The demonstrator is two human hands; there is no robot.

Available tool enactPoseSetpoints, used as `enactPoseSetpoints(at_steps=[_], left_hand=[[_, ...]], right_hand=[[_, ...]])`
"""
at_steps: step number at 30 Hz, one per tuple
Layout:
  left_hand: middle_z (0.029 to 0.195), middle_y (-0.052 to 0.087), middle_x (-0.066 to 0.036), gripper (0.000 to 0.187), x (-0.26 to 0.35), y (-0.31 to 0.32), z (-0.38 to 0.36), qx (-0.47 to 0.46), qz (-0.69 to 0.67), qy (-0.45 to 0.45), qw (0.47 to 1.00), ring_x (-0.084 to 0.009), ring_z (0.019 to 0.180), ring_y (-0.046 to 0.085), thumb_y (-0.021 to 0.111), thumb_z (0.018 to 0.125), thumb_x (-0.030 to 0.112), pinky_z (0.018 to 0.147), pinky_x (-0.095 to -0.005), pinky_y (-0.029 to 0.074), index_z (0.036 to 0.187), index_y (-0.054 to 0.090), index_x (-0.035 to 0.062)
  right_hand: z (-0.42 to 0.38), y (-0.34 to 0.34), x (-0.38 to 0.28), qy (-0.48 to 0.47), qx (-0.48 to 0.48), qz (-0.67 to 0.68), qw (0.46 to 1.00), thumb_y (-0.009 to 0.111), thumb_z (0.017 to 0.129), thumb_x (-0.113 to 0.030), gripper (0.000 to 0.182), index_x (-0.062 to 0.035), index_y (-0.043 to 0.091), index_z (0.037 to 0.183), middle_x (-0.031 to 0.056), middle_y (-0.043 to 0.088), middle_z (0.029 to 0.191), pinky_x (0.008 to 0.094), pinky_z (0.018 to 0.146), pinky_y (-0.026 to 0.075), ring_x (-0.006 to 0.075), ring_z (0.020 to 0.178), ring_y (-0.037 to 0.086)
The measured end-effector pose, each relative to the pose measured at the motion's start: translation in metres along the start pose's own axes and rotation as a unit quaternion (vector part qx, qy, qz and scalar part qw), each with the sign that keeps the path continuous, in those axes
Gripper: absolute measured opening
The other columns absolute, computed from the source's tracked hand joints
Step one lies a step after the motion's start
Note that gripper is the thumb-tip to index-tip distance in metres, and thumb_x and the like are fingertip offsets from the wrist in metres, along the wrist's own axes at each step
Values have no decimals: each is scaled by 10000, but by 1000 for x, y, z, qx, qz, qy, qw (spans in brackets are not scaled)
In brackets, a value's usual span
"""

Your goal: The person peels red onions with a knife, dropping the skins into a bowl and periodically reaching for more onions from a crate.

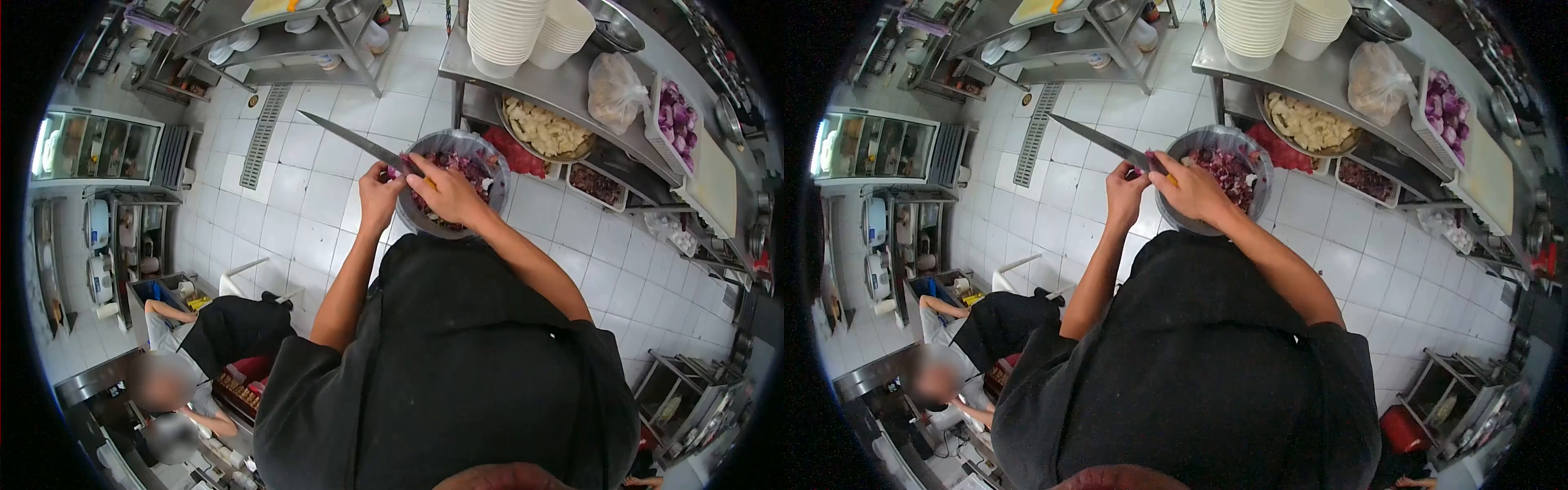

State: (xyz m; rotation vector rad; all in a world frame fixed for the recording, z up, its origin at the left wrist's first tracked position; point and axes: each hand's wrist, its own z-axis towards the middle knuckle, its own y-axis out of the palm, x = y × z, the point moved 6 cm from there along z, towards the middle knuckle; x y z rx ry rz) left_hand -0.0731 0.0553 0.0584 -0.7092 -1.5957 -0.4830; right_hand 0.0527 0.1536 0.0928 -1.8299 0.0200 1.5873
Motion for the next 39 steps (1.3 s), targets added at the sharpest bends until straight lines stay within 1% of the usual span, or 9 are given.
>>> enactPoseSetpoints(at_steps=[3, 5, 9, 14, 20, 27, 29, 36, 39], left_hand=[[773, 619, -29, 258, -21, -8, 9, 17, 66, 30, 997, -81, 700, 522, 680, 745, 58, 607, -254, 441, 961, 636, -75], [781, 624, -17, 165, -12, -6, 5, 8, 93, 33, 995, -90, 724, 534, 660, 772, 30, 639, -249, 452, 918, 661, -47], [759, 614, -21, 165, -21, -1, 3, 17, 54, 0, 998, -95, 712, 526, 670, 755, 47, 624, -254, 445, 880, 661, -60], [801, 645, -48, 196, -45, -3, 7, 5, 30, -13, 999, -101, 726, 572, 670, 794, 48, 652, -245, 472, 941, 665, -81], [884, 679, -94, 305, -63, -1, 4, -1, -29, -44, 999, -145, 811, 646, 660, 828, 50, 756, -260, 529, 1083, 634, -116], [957, 680, -96, 350, -51, 2, -1, -18, -15, -30, 999, -145, 854, 645, 658, 816, 37, 783, -277, 531, 1138, 626, -96], [970, 682, -88, 363, -38, 4, -3, -36, -41, -30, 998, -142, 860, 645, 663, 805, 31, 783, -275, 529, 1149, 629, -80], [1075, 665, -109, 383, -28, -2, 4, -61, -105, -44, 992, -187, 983, 632, 639, 830, 37, 906, -310, 488, 1199, 597, -59], [1142, 629, -145, 441, -33, -7, 5, -38, -267, -69, 960, -226, 1042, 620, 619, 834, 25, 948, -340, 483, 1253, 533, -81]], right_hand=[[1, 8, 9, -51, 62, -9, 997, 480, 953, -411, 519, -81, 508, 1353, 279, 656, 895, 493, 793, 492, 462, 880, 626], [0, 7, 2, -27, 56, -23, 998, 472, 955, -402, 484, -124, 526, 1348, 247, 647, 747, 514, 720, 508, 468, 762, 632], [-3, 7, 1, 31, 37, -63, 997, 487, 940, -393, 486, -116, 547, 1336, 255, 629, 681, 542, 682, 499, 456, 687, 628], [-4, 11, 5, 51, 22, -42, 998, 477, 944, -386, 477, -104, 554, 1321, 252, 635, 698, 537, 717, 497, 459, 722, 632], [-3, 16, 13, 81, 10, 28, 996, 460, 965, -362, 471, -43, 559, 1298, 280, 656, 894, 464, 795, 498, 442, 893, 638], [5, 23, 49, 55, 94, 23, 994, 447, 967, -420, 488, -71, 582, 1280, 277, 649, 1032, 463, 885, 483, 437, 1014, 616], [10, 17, 61, 113, 68, 95, 987, 435, 975, -436, 505, -56, 586, 1273, 273, 642, 1074, 434, 913, 473, 409, 1064, 610], [19, 14, 67, 188, -1, 142, 972, 407, 983, -474, 557, -32, 580, 1274, 247, 672, 1009, 393, 859, 479, 350, 967, 656], [21, 13, 75, 194, 21, 118, 974, 404, 981, -485, 545, -62, 595, 1267, 224, 682, 924, 386, 770, 506, 316, 814, 682]])
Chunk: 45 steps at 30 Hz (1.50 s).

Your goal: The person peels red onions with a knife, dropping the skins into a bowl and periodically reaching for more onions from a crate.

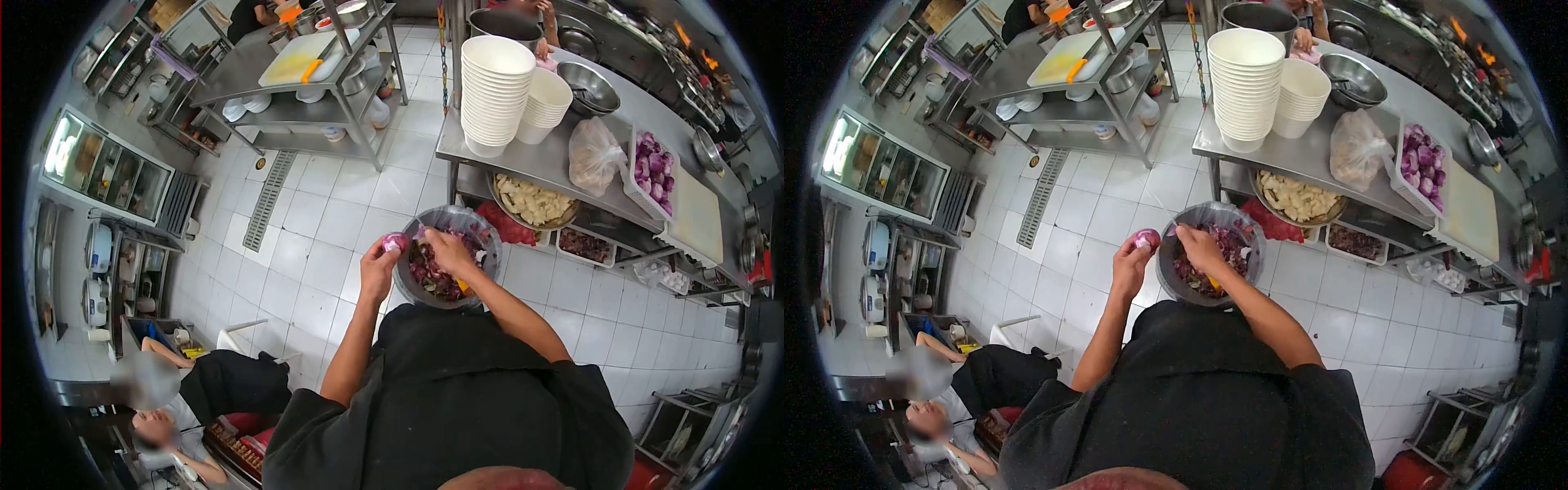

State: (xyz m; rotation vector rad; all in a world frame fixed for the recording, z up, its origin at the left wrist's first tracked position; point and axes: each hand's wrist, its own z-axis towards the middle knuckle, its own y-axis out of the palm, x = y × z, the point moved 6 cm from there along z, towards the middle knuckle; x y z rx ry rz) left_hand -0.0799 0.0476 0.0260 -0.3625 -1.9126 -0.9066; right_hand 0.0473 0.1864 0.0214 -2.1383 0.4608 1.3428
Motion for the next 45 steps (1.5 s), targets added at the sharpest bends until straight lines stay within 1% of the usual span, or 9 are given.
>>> enactPoseSetpoints(at_steps=[1, 4, 9, 12, 16, 19, 22, 29, 45], left_hand=[[1185, 600, -173, 482, 2, -3, 1, -4, 17, -5, 1000, -257, 1084, 606, 604, 837, 1, 985, -364, 475, 1290, 475, -100], [1147, 624, -125, 484, 5, -7, 4, 31, 13, 36, 999, -201, 1031, 608, 628, 812, -52, 914, -314, 490, 1279, 514, -102], [1045, 659, -91, 491, 16, 0, 5, 23, 141, 37, 989, -153, 927, 619, 698, 776, -19, 832, -273, 493, 1243, 559, -77], [1006, 665, -72, 440, 18, 9, 5, 14, 164, 47, 985, -136, 896, 619, 711, 772, -12, 814, -265, 494, 1189, 582, -66], [967, 665, -70, 392, 12, 13, 4, 10, 166, 46, 985, -126, 842, 624, 735, 763, 6, 780, -259, 505, 1124, 594, -51], [945, 663, -74, 346, 15, 17, 4, 24, 183, 44, 982, -124, 800, 625, 736, 760, 8, 758, -258, 513, 1072, 595, -39], [909, 654, -71, 296, 18, 25, 0, 34, 192, 55, 979, -125, 777, 619, 713, 748, -11, 732, -256, 508, 1014, 583, -24], [799, 591, -30, 266, 12, 15, 7, 19, 233, 123, 964, -98, 737, 546, 676, 711, -45, 648, -247, 446, 934, 540, 7], [871, 646, -76, 274, 10, 16, -5, 56, 244, 77, 965, -117, 759, 599, 705, 739, 2, 674, -257, 493, 976, 570, -31]], right_hand=[[2, -1, 7, 36, -23, 26, 999, 400, 982, -495, 537, -77, 628, 1228, 157, 654, 754, 373, 615, 511, 250, 604, 643], [5, -5, 21, 69, -19, 64, 995, 394, 987, -495, 531, -74, 663, 1165, 92, 568, 616, 350, 495, 470, 194, 470, 556], [10, -3, 32, 71, -54, 81, 993, 402, 993, -473, 513, -47, 654, 1132, 59, 498, 559, 320, 427, 418, 156, 439, 490], [3, -2, 26, 91, -46, 106, 989, 425, 986, -473, 512, -38, 631, 1161, 53, 500, 558, 321, 428, 412, 160, 429, 481], [-20, -9, -2, 102, -23, 45, 993, 451, 963, -491, 605, -21, 522, 1336, 184, 681, 910, 371, 621, 535, 254, 709, 661], [-18, -9, -15, -85, 43, -84, 992, 454, 950, -506, 668, -6, 451, 1394, 249, 647, 1148, 419, 872, 502, 373, 1013, 650], [-34, -5, -38, -112, 7, -78, 991, 451, 947, -506, 680, 15, 448, 1383, 297, 611, 1170, 436, 999, 411, 439, 1154, 558], [-56, 2, -72, -157, -33, -116, 980, 475, 948, -452, 614, 3, 463, 1360, 272, 657, 886, 485, 782, 484, 459, 881, 628], [-50, 8, -53, -184, 1, -104, 978, 450, 968, -405, 514, -61, 516, 1344, 250, 648, 776, 487, 732, 493, 439, 788, 641]])
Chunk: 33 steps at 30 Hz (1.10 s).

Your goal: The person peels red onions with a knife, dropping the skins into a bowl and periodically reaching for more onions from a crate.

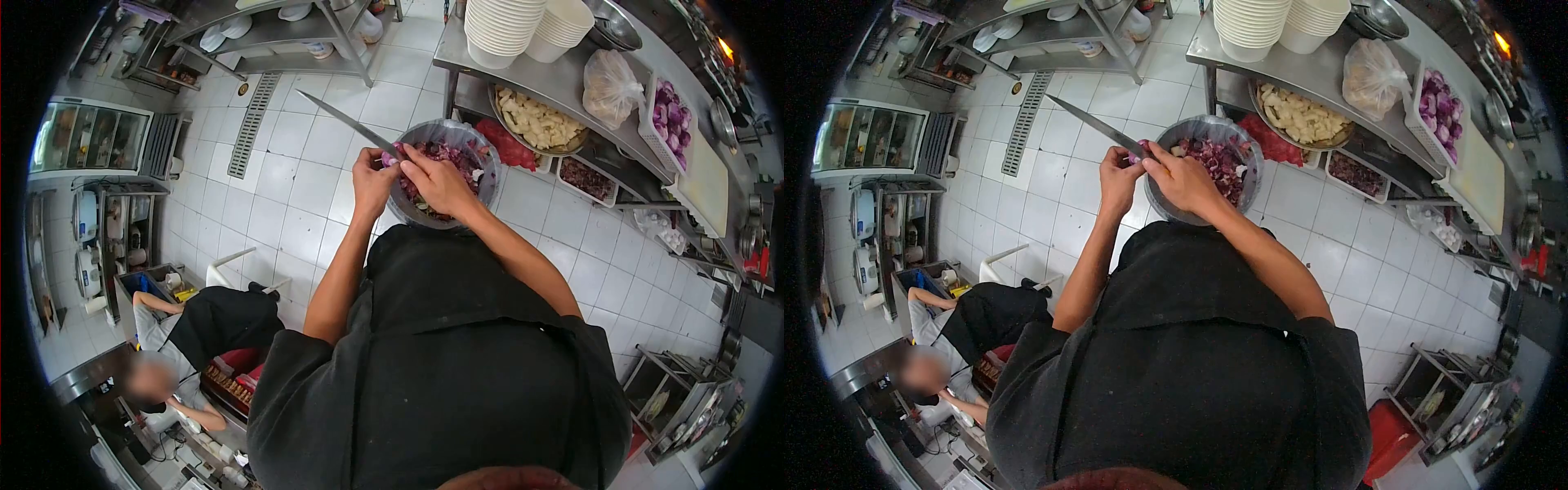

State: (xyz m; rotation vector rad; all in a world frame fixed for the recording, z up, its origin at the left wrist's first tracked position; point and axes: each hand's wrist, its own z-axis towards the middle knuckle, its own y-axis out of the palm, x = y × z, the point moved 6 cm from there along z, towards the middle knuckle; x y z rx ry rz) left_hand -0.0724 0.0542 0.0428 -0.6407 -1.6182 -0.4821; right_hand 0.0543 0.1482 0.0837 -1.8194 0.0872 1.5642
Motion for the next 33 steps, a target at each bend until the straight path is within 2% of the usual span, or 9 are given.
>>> enactPoseSetpoints(at_steps=[5, 7, 11, 13, 15, 18, 23, 29, 33], left_hand=[[924, 646, -109, 280, -7, 1, 2, -25, -59, -15, 998, -165, 786, 647, 707, 787, -11, 731, -299, 549, 1009, 537, -38], [919, 647, -113, 278, -11, 1, 3, -28, -85, -24, 996, -179, 771, 654, 698, 790, -20, 733, -309, 557, 1012, 531, -40], [897, 650, -81, 301, -17, -1, -1, -38, -120, -54, 991, -142, 789, 631, 702, 757, -36, 711, -274, 526, 1024, 564, -24], [907, 649, -84, 298, -14, 0, -5, -43, -143, -55, 987, -147, 791, 634, 703, 764, -37, 716, -284, 535, 1024, 561, -18], [967, 643, -98, 319, -9, 4, -14, -58, -209, -78, 973, -165, 838, 639, 685, 788, -56, 758, -297, 539, 1067, 535, -13], [1024, 636, -111, 356, -19, 4, -14, -74, -267, -96, 956, -186, 908, 635, 672, 800, -67, 827, -324, 528, 1111, 509, -8], [1121, 613, -108, 364, -28, -3, -18, -97, -322, -103, 936, -234, 1083, 587, 636, 829, -24, 996, -398, 446, 1155, 489, 40], [1213, 588, -125, 527, -20, -7, -20, -93, -413, -121, 898, -238, 1119, 585, 635, 844, -12, 1021, -409, 441, 1324, 419, -11], [1208, 576, -155, 567, -32, -15, -16, -90, -378, -133, 912, -264, 1101, 591, 600, 863, -41, 1009, -455, 472, 1376, 360, -11]], right_hand=[[2, -6, -2, -32, 56, 50, 997, 453, 981, -395, 458, -58, 596, 1257, 262, 655, 889, 447, 781, 499, 427, 888, 640], [3, -5, 3, -7, 32, 92, 995, 462, 980, -404, 458, -57, 604, 1241, 266, 653, 929, 430, 803, 496, 416, 932, 638], [5, -3, 11, -1, 39, 95, 995, 462, 981, -419, 466, -51, 611, 1224, 260, 655, 978, 402, 831, 492, 393, 988, 639], [4, -7, 15, 78, 15, 109, 991, 445, 984, -436, 488, -33, 619, 1198, 253, 660, 1010, 398, 860, 488, 381, 1024, 639], [8, -4, 32, 85, 11, 93, 992, 437, 984, -451, 510, -20, 615, 1191, 252, 662, 1019, 407, 874, 480, 383, 1034, 636], [8, 3, 37, 48, 30, 100, 993, 427, 982, -469, 531, -20, 610, 1199, 251, 663, 1032, 406, 891, 470, 384, 1050, 629], [9, -1, 40, 120, -12, 104, 987, 417, 979, -488, 548, -27, 622, 1193, 250, 652, 1081, 414, 914, 458, 386, 1087, 612], [14, 10, 68, 127, -17, 54, 990, 410, 975, -484, 541, -58, 594, 1253, 233, 642, 1146, 436, 946, 443, 388, 1135, 583], [26, 40, 109, 123, 36, 12, 992, 409, 968, -475, 540, -77, 578, 1291, 207, 632, 1200, 436, 974, 433, 385, 1159, 569]])
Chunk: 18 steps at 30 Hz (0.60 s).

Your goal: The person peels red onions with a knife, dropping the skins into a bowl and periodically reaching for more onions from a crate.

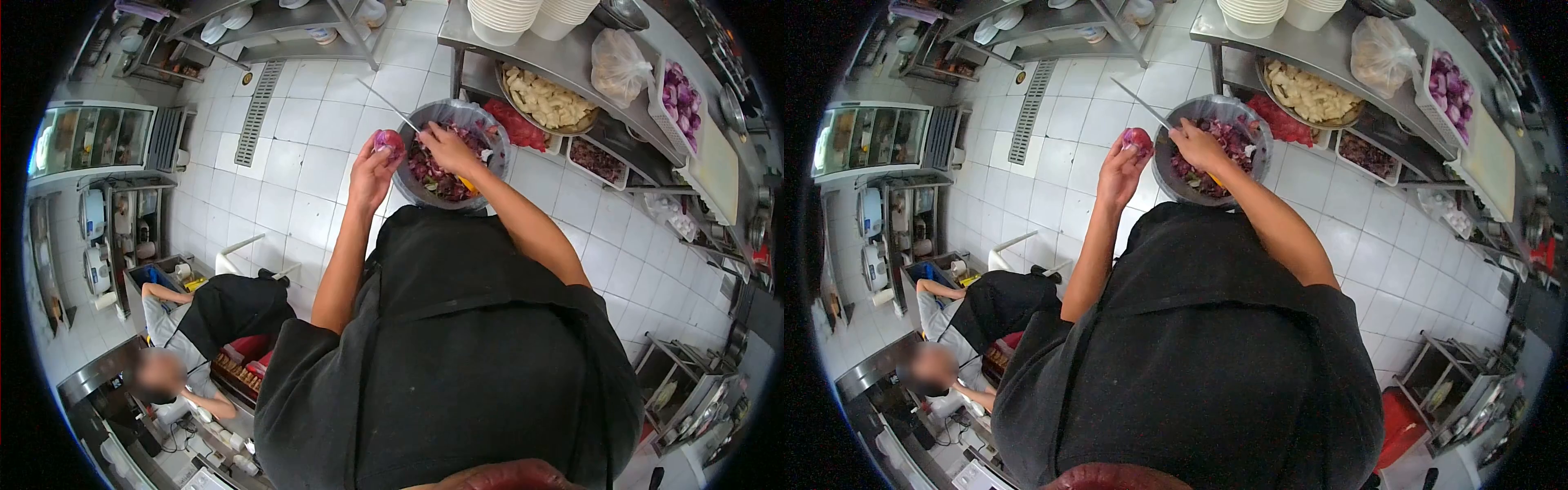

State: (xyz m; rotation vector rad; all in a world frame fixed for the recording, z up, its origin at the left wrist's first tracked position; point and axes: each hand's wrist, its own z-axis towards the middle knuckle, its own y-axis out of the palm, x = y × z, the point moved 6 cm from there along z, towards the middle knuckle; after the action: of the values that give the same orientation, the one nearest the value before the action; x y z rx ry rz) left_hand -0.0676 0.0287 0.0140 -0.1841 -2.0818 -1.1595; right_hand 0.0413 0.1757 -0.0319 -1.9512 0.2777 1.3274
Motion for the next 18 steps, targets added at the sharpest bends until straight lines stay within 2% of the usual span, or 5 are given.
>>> enactPoseSetpoints(at_steps=[3, 5, 12, 15, 18], left_hand=[[1183, 578, -169, 507, -1, -10, 0, 33, 44, 9, 998, -284, 1070, 607, 599, 856, -65, 975, -477, 506, 1315, 389, -15], [1160, 582, -173, 447, -1, -12, -2, 52, 88, 26, 994, -300, 1052, 616, 609, 844, -71, 969, -499, 511, 1250, 430, -17], [1095, 595, -155, 433, 8, -4, -8, 76, 169, 61, 981, -261, 997, 635, 633, 826, -68, 893, -438, 561, 1200, 418, -23], [1088, 592, -149, 406, 8, -2, -8, 92, 178, 59, 978, -255, 989, 635, 624, 834, -53, 881, -428, 565, 1181, 416, -30], [1092, 577, -142, 385, 5, -1, -5, 104, 177, 64, 977, -242, 963, 634, 621, 839, -43, 850, -406, 569, 1165, 418, -34]], right_hand=[[0, 6, -5, -20, -59, -7, 998, 408, 966, -471, 545, -67, 582, 1287, 218, 617, 1221, 432, 977, 433, 385, 1158, 570], [1, 8, -3, 22, -101, -8, 995, 407, 964, -477, 553, -66, 576, 1292, 225, 619, 1213, 432, 974, 434, 387, 1151, 574], [-16, 0, -28, 179, -208, 56, 960, 404, 957, -512, 607, -47, 556, 1316, 274, 596, 1221, 442, 990, 423, 402, 1165, 563], [-12, 0, -30, -26, -49, -21, 998, 406, 952, -529, 656, -11, 522, 1337, 294, 573, 1244, 445, 1007, 411, 422, 1183, 543], [-35, -9, -64, -50, -47, -18, 997, 417, 944, -541, 693, 15, 492, 1351, 304, 545, 1279, 445, 1028, 394, 431, 1210, 519]])
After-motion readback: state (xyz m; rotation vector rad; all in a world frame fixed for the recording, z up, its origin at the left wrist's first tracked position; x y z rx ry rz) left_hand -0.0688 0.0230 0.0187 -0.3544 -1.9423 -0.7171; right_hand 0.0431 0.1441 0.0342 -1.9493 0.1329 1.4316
